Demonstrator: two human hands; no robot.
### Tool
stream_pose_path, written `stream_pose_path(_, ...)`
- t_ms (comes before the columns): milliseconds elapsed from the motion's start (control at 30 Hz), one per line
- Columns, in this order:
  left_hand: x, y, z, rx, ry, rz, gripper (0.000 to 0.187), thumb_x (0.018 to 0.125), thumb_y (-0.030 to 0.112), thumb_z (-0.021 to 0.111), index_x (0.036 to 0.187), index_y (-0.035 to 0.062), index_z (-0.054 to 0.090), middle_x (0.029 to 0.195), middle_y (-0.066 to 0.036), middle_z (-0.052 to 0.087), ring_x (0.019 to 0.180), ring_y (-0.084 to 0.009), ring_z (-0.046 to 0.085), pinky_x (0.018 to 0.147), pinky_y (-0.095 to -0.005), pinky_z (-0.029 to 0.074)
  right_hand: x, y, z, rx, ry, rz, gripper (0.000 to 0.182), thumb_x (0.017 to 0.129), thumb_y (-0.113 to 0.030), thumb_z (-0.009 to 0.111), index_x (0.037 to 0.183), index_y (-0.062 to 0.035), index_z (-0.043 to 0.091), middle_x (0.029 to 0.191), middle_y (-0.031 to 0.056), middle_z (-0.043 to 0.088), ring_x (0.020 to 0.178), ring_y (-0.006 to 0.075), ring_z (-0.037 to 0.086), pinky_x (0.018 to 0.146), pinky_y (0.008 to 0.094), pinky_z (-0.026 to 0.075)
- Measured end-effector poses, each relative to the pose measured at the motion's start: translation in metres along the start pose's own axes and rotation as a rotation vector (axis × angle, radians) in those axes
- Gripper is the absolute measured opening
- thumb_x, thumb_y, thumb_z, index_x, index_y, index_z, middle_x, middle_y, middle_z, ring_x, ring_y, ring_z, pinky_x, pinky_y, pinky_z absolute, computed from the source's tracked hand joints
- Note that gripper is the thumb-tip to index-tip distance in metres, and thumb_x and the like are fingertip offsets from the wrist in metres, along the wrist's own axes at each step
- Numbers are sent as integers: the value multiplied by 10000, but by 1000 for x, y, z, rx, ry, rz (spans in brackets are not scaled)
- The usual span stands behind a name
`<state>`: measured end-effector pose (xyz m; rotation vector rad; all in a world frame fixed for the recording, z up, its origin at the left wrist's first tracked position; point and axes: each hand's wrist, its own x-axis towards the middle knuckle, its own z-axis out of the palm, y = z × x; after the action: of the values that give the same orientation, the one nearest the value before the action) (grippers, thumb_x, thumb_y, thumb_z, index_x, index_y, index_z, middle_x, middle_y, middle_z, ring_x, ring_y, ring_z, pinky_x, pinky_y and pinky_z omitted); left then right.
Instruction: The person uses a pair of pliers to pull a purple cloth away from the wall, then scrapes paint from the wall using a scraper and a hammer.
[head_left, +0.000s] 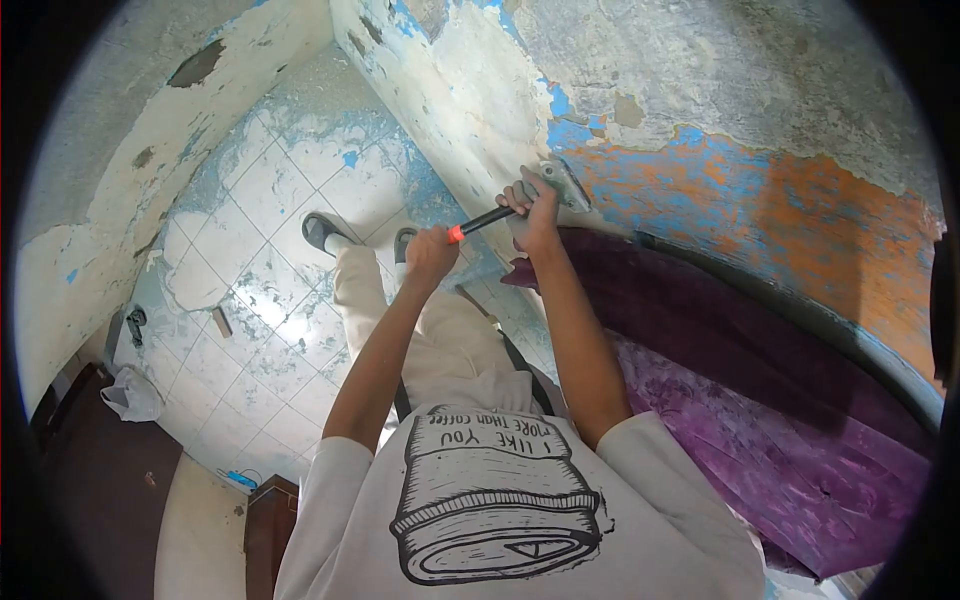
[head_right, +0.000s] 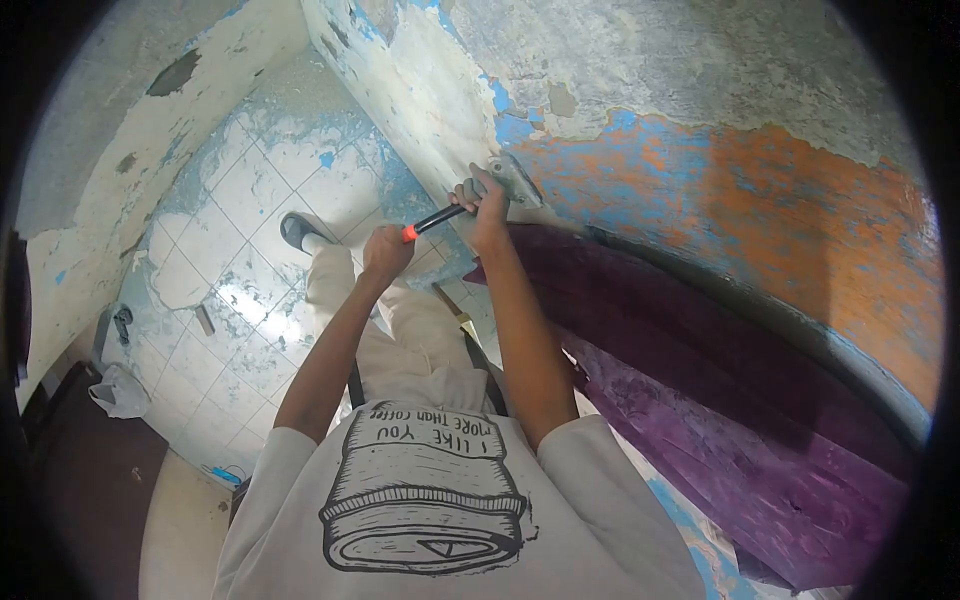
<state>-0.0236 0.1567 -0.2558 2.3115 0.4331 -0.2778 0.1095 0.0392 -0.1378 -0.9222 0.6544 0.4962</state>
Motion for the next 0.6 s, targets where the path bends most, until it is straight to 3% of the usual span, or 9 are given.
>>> stream_pose_path(67,-8,-9,-2,-40,-2,61,346,879,331,626,780,-1,629,732,-258,641,703,-434,651,653,-527,523,-9,-1,2,-5,80,33,411,912,-129,578,607,-179,308,513,-31,236,490,119,258,651,309,341)
stream_pose_path(133,-19,0,-41,-317,-177,162,325,830,309,722,846,0,625,839,-192,670,631,-343,646,584,-447,501,-20,3,-5,-70,-15,24,304,909,-130,598,676,-145,403,594,-26,334,572,122,346,696,323,369)
stream_pose_path(167,-27,0,-54,-308,-182,161,325,830,309,722,846,0,625,839,-192,670,631,-343,646,584,-447,501,-33,6,-3,-61,-14,27,304,909,-130,598,676,-145,403,594,-26,334,572,122,346,696,323,369)
stream_pose_path(233,-39,0,-79,-660,-542,-109,374,801,354,773,823,18,609,647,-90,617,575,-191,636,500,-333,471,-58,9,13,-75,-171,-24,238,877,-114,645,743,-117,449,685,-14,401,649,118,421,694,301,384)
stream_pose_path(267,-46,1,-90,-644,-547,-105,374,801,354,773,823,18,609,647,-90,617,575,-191,636,500,-333,471,-60,13,13,-59,-171,-29,238,877,-114,645,743,-117,449,685,-14,401,649,118,421,694,301,384)
stream_pose_path(333,-60,0,-106,-926,-700,-243,344,796,331,796,812,40,614,643,-11,582,563,-88,585,468,-250,421,-67,21,13,34,-255,34,155,894,-154,626,852,-104,486,787,-17,447,732,125,443,755,354,390)
stream_pose_path(400,-70,-5,-110,-944,-753,-254,330,835,337,759,820,34,629,652,-10,597,583,-101,605,506,-266,451,-67,27,9,150,-219,128,174,883,-172,642,842,-114,483,766,-13,449,716,124,439,748,336,382)
stream_pose_path(533,-74,0,-93,-1008,-656,-244,380,895,378,687,853,2,649,678,-35,621,610,-127,599,588,-276,462,-50,21,8,67,-150,69,224,906,-187,624,770,-123,458,654,-34,389,603,101,386,665,275,343)
stream_pose_path(600,-71,7,-82,-602,-552,-168,463,903,434,660,856,-26,638,692,-76,635,603,-153,569,584,-314,449,-45,12,5,-61,-110,-17,282,922,-186,603,711,-133,424,584,-53,315,536,86,331,595,262,312)
